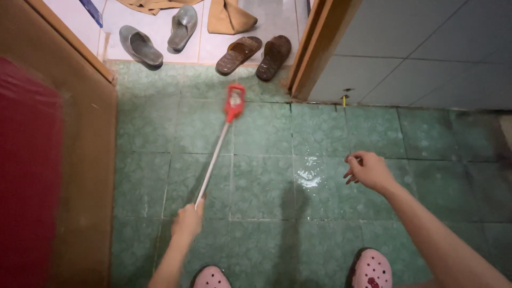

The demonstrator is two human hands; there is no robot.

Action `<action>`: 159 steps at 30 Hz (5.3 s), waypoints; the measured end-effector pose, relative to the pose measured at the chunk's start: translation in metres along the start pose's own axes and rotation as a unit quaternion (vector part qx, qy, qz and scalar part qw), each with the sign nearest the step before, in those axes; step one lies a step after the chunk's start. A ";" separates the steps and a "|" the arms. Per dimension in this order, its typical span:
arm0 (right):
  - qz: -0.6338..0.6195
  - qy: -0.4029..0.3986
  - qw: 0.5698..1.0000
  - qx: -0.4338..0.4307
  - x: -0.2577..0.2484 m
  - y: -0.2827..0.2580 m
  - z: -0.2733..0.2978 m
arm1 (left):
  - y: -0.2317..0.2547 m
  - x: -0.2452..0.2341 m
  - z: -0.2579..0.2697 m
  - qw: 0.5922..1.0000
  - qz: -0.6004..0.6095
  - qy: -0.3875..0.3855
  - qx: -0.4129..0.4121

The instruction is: The person mops a green tiled floor using a red mop. They move the mop back and forth across the floor, focusing on a small area near the doorway where several pairs of slippers are placed.

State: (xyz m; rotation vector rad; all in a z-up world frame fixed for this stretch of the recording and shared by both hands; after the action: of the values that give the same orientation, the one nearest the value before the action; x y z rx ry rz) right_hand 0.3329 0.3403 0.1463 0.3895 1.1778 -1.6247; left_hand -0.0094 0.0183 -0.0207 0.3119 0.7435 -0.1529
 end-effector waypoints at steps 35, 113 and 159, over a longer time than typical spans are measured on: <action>-0.111 0.050 0.990 -0.064 -0.001 0.013 -0.004 | -0.108 -0.029 -0.063 0.997 0.026 0.026 -0.066; 0.013 0.012 1.000 -0.007 -0.019 0.015 0.010 | -0.185 -0.060 0.059 0.981 0.043 -0.014 -0.186; -0.009 0.005 1.000 -0.014 -0.021 0.012 0.020 | -0.150 -0.047 0.007 0.952 0.222 0.090 -0.192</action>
State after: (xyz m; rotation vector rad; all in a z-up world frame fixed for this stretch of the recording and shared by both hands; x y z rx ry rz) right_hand 0.3574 0.3354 0.1647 0.3702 1.2139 -1.6219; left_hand -0.0758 -0.1243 -0.0173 0.1157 0.8458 0.4488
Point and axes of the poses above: each hand's wrist, its own z-axis away from the middle knuckle, its own x-axis out of the palm, y = z × x, the point moved 5 cm from there along -z, towards the middle knuckle, and after that the axes turned 4 degrees about -x, right-handed, at the moved point
